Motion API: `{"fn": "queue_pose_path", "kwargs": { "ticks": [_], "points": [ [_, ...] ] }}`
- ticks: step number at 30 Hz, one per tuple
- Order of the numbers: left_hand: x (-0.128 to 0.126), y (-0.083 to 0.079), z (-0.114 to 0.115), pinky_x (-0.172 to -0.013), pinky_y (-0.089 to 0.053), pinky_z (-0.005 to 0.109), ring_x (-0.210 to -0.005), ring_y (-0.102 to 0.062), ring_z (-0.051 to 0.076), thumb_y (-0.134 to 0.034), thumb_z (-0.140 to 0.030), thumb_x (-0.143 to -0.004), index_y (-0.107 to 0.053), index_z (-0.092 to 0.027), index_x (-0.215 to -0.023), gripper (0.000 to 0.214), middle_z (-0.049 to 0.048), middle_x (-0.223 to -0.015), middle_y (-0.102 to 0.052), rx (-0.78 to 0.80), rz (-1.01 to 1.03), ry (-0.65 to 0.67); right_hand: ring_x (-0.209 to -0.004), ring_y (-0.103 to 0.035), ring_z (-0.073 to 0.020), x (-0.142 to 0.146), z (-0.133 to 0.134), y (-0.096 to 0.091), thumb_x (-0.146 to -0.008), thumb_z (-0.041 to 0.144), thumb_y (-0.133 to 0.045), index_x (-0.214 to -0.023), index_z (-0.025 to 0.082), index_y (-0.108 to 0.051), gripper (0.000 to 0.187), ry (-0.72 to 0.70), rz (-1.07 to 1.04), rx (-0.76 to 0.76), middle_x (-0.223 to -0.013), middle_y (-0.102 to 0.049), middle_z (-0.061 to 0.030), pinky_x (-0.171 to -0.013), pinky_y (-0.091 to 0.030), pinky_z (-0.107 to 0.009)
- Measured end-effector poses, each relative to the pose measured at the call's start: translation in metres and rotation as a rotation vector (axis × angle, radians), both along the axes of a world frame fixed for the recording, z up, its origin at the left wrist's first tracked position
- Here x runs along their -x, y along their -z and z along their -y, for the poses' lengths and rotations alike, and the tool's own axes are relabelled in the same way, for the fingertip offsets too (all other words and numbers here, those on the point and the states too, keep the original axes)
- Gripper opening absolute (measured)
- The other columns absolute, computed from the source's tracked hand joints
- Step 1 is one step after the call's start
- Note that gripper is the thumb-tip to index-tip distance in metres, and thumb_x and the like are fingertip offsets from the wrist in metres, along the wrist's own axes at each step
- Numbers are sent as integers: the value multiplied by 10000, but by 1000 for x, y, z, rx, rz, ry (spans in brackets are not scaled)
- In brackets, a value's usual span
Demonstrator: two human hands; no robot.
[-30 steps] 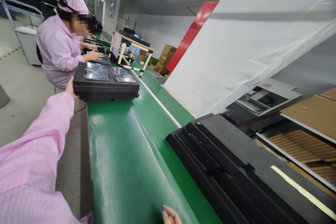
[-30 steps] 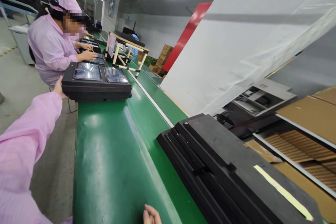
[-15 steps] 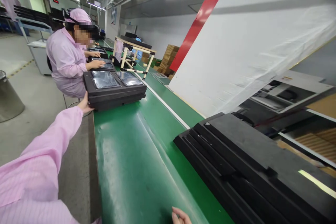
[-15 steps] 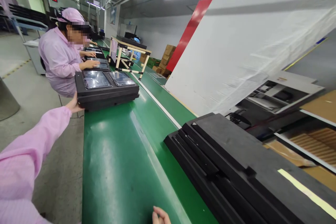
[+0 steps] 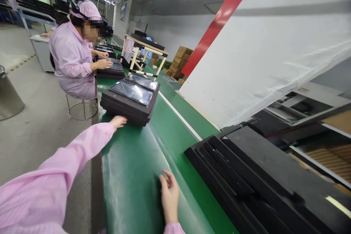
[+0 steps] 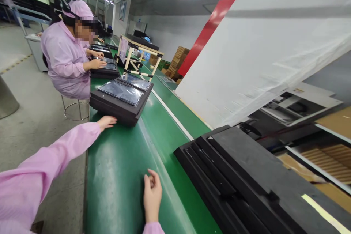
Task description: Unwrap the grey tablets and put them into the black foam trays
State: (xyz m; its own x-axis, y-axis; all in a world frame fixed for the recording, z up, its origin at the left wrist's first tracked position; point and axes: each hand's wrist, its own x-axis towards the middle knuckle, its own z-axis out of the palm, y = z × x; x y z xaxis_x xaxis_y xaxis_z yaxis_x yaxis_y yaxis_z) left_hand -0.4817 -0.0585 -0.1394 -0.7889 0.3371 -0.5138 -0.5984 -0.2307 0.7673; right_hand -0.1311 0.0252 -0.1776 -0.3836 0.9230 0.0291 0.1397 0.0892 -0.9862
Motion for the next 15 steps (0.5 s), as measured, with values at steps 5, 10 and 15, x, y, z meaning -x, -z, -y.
{"fn": "queue_pose_path", "kwargs": {
  "ticks": [5, 10, 15],
  "points": [
    [76, -5, 52, -903, -547, 449, -1076, -619, 229, -579, -402, -936, -559, -163, -1263, 406, 110, -1262, -596, -4, -167, -324, -709, -582, -142, 100, -17, 8, -683, 504, -737, -1159, 169, -624, 593, -68, -141, -20, -984, -638, -48, -708, -510, -288],
    [112, -7, 45, -847, -551, 366, -906, -651, 195, -390, -371, -996, -644, -108, -1030, 367, 59, -925, -715, -200, -199, -205, -1354, -469, -294, 171, -42, 18, -684, 596, -746, -1450, 176, -419, 933, -141, -288, 10, -1541, -390, -158, -1125, -367, -407],
    [102, 0, 39, -774, -555, 330, -774, -656, 177, -363, -270, -978, -628, -154, -867, 310, -1, -650, -672, -249, -202, -117, -1390, -457, -262, 224, -76, 25, -880, 737, -418, -1458, 214, -439, 779, -151, -449, 116, -1508, -479, -115, -1159, -329, -456]
  ]
}}
